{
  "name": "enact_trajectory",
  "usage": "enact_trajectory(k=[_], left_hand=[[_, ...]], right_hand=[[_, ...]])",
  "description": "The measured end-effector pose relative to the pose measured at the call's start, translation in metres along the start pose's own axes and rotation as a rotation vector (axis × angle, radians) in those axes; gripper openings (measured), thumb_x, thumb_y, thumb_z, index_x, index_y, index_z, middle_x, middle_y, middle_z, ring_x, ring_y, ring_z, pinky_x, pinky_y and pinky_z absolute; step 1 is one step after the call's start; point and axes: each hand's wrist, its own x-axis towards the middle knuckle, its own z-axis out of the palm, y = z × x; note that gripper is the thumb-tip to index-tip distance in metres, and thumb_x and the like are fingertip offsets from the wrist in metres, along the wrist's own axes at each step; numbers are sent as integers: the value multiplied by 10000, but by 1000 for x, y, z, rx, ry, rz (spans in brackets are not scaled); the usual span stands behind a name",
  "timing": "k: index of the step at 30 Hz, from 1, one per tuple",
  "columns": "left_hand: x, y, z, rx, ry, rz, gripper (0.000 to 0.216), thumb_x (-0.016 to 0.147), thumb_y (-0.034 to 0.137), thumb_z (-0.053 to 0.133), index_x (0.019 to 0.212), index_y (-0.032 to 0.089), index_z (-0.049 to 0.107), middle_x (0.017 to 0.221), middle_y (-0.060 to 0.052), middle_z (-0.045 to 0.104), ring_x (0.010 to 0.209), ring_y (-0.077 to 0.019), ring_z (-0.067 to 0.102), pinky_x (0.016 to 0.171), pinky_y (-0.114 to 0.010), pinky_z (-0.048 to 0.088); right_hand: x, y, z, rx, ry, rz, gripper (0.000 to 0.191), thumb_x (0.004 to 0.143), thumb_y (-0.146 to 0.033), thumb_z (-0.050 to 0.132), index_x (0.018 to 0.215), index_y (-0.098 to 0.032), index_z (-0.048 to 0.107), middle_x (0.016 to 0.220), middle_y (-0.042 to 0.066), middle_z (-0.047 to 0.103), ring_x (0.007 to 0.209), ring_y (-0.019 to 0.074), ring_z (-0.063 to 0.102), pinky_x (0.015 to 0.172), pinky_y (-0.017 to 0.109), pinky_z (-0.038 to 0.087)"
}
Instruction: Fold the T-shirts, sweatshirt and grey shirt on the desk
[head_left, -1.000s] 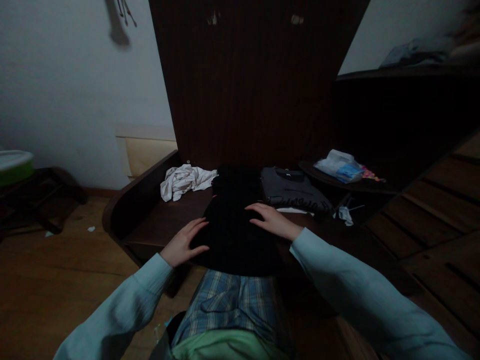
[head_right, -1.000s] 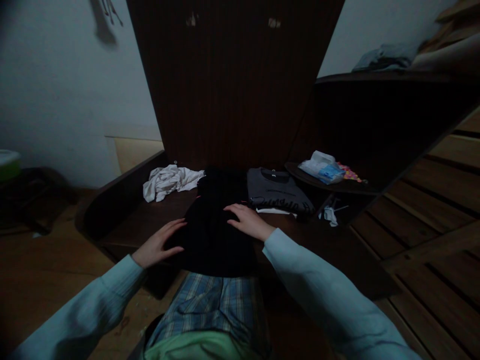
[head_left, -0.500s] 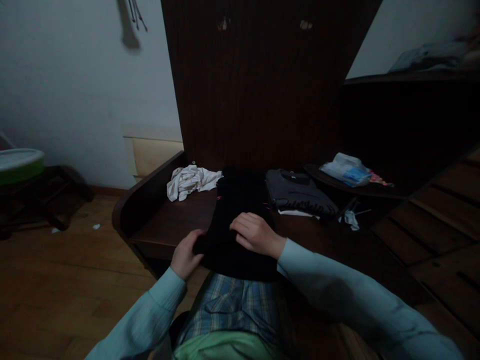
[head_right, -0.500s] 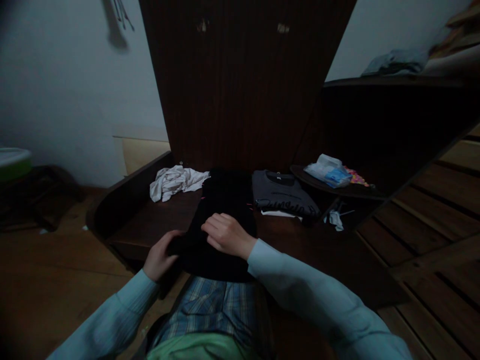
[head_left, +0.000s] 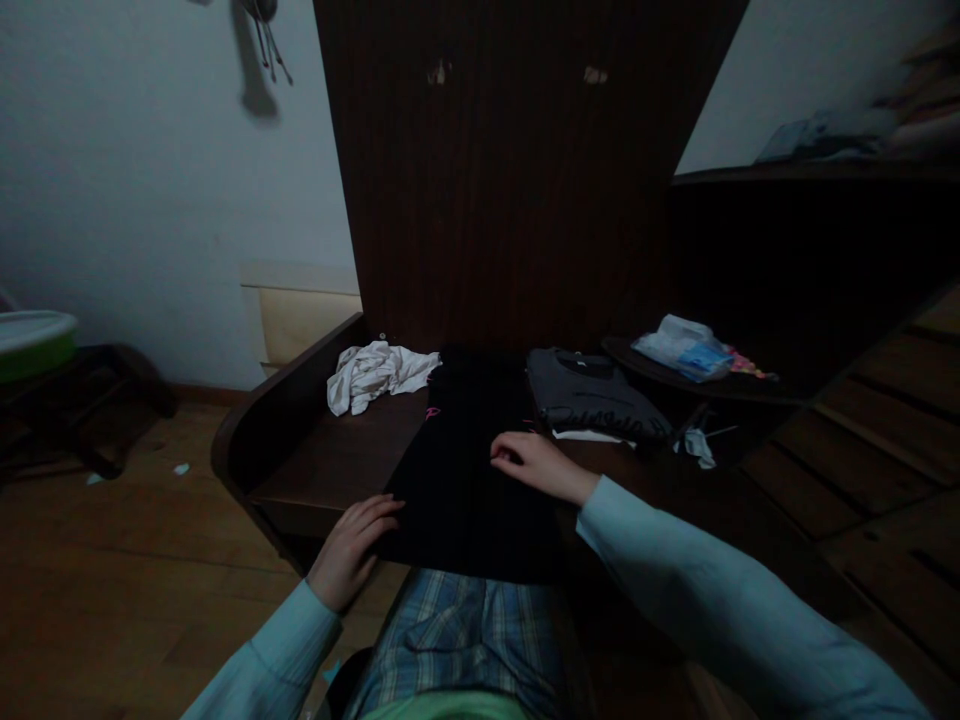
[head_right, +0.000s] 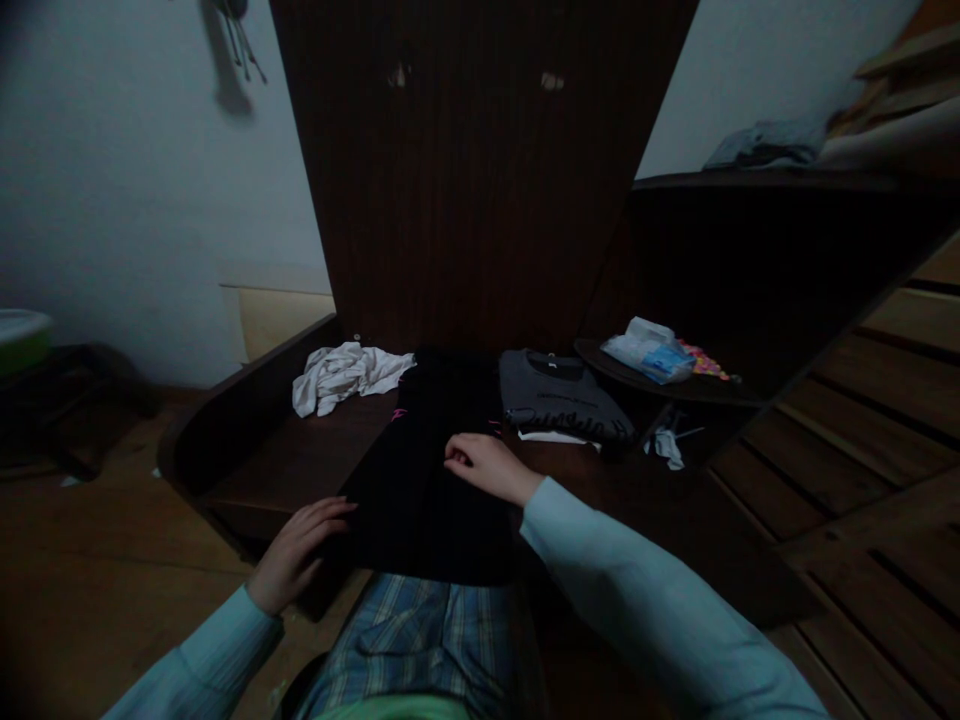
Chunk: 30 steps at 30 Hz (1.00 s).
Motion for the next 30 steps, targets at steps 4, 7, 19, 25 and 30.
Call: enact_trajectory(k=[4,7,19,25,30], left_hand=[[4,2,6,12,20,19,303,674,177,417,958,200,520,1143,-114,558,1099,-254,472,908,-441,393],[9,9,8,-63,35,51,239,693,175,400,909,200,497,1118,-121,578,1091,-241,489,891,-418,414],[14,28,-2,-228,294,136,232,702,60,374,877,213,374,1056,-124,613,1047,-227,540,796,-402,465],[14,31,0,-202,312,155,208,708,89,407,876,209,384,1039,-120,612,1046,-225,536,792,-394,476],[15,39,4,-181,452,104,126,733,110,437,792,204,377,1153,-155,547,1104,-228,497,829,-386,466]], right_hand=[[14,31,-4,39,20,277,83,763,-215,531,731,-156,581,647,1,588,609,120,544,573,228,403],[29,36,4,154,28,356,89,752,-222,551,690,-160,566,611,-13,581,589,111,540,565,220,407],[85,43,32,988,142,970,186,715,-294,625,721,-164,493,509,-32,516,452,90,550,461,199,494],[96,41,28,1112,134,973,79,707,-156,593,687,-164,517,441,-49,505,386,70,486,428,174,457],[105,25,27,1447,255,776,212,843,-261,363,794,-168,546,625,5,624,580,109,603,585,219,509]])
